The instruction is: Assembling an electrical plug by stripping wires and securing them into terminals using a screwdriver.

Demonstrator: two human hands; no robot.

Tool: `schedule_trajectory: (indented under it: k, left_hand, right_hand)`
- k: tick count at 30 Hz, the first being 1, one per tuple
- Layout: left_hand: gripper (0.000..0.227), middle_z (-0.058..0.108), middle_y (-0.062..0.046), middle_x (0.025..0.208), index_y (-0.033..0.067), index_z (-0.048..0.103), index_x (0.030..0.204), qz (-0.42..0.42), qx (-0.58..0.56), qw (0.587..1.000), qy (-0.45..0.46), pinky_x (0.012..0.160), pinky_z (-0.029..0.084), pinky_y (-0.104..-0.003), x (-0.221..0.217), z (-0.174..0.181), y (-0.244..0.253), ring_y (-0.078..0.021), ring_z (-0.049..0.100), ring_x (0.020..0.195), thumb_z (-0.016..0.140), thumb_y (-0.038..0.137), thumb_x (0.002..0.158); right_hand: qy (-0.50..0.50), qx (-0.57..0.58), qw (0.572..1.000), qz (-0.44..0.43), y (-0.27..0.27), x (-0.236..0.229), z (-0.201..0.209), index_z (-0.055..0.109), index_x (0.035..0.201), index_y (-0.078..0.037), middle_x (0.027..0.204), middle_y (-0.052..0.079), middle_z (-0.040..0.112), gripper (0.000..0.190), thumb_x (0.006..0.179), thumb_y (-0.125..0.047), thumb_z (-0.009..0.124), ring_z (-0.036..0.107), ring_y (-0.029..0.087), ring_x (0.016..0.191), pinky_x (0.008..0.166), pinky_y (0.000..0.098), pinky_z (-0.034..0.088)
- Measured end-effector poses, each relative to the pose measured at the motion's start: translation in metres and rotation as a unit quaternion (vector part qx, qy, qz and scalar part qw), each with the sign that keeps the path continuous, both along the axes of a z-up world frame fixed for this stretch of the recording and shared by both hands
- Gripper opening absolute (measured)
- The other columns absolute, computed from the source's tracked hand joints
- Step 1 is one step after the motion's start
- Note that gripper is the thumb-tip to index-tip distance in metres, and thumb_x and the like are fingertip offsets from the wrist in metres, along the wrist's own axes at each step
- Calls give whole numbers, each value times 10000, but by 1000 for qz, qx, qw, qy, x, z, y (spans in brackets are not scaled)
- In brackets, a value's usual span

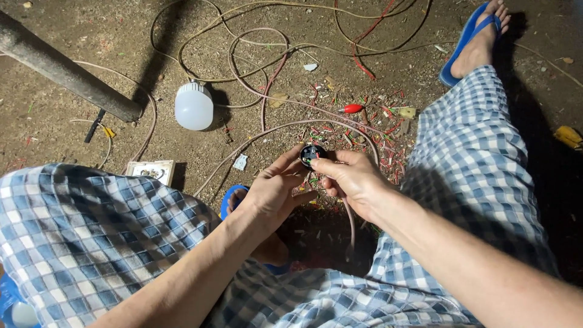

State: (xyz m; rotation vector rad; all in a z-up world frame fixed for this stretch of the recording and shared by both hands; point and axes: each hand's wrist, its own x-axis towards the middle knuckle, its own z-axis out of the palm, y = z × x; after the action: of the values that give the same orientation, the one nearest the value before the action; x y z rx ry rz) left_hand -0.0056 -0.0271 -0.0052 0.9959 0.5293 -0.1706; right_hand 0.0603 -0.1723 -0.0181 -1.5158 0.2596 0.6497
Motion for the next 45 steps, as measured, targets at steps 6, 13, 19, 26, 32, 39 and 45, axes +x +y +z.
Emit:
schedule_trajectory:
  k: [6, 13, 19, 26, 32, 39, 45]
  left_hand:
    - [731, 540, -273, 1538, 137, 495, 1573, 1, 9, 1000, 11, 1069, 455, -691, 1, -10, 0, -417, 448, 1490, 455, -131, 895]
    - [682, 686, -154, 1161, 115, 624, 1479, 27, 31, 999, 22, 964, 614, -578, 2, -21, 0, -271, 606, 1083, 552, -110, 839]
    - [600, 708, -172, 1133, 106, 667, 1432, 34, 50, 998, 25, 916, 633, -547, 4, -25, 0, -243, 619, 951, 574, -69, 866]
    - [356, 758, -232, 1002, 60, 743, 1278, 59, 21, 996, 68, 856, 644, -583, 8, -15, 3, -314, 733, 845, 697, 227, 967]
    - [331, 763, -211, 926, 39, 746, 1214, 79, 27, 995, 63, 763, 677, -552, 13, -28, 3, -305, 754, 748, 767, 200, 926]
    - [434, 754, -267, 1015, -33, 693, 1309, 57, 96, 993, 49, 710, 683, -527, 20, -40, 1, -328, 763, 732, 743, 210, 953]
    - [448, 788, -215, 1066, 149, 753, 1287, -68, 355, 931, 43, 800, 653, -481, 45, -52, 2, -324, 803, 890, 697, 436, 948]
  right_hand:
    - [47, 12, 999, -16, -1, 6, -14, 631, 1214, 93, 1050, 221, 711, 453, 874, -130, 831, 743, 225, 773, 640, 318, 645]
    - [130, 36, 990, -27, -6, 7, -2, 676, 1087, 52, 1001, 246, 731, 340, 863, -135, 851, 769, 307, 864, 741, 397, 640]
    - [160, 61, 985, -34, -2, 5, -1, 633, 1108, 16, 1051, 180, 680, 381, 829, -101, 866, 732, 303, 935, 819, 417, 609]
    - [170, 80, 980, -69, -2, 6, -6, 620, 1130, 75, 1052, 237, 646, 389, 836, -39, 848, 743, 401, 980, 856, 500, 634]
    - [143, 65, 986, -62, 4, 2, 2, 636, 1144, 117, 1018, 233, 669, 437, 810, -39, 871, 756, 413, 899, 803, 549, 644]
    - [123, 59, 988, -67, 3, 2, -8, 596, 1197, 154, 1023, 257, 674, 520, 804, -40, 877, 752, 434, 877, 781, 596, 639]
    - [143, 85, 983, -81, -4, 12, -14, 645, 1201, 107, 1117, 292, 709, 409, 866, -69, 802, 738, 454, 989, 885, 606, 605]
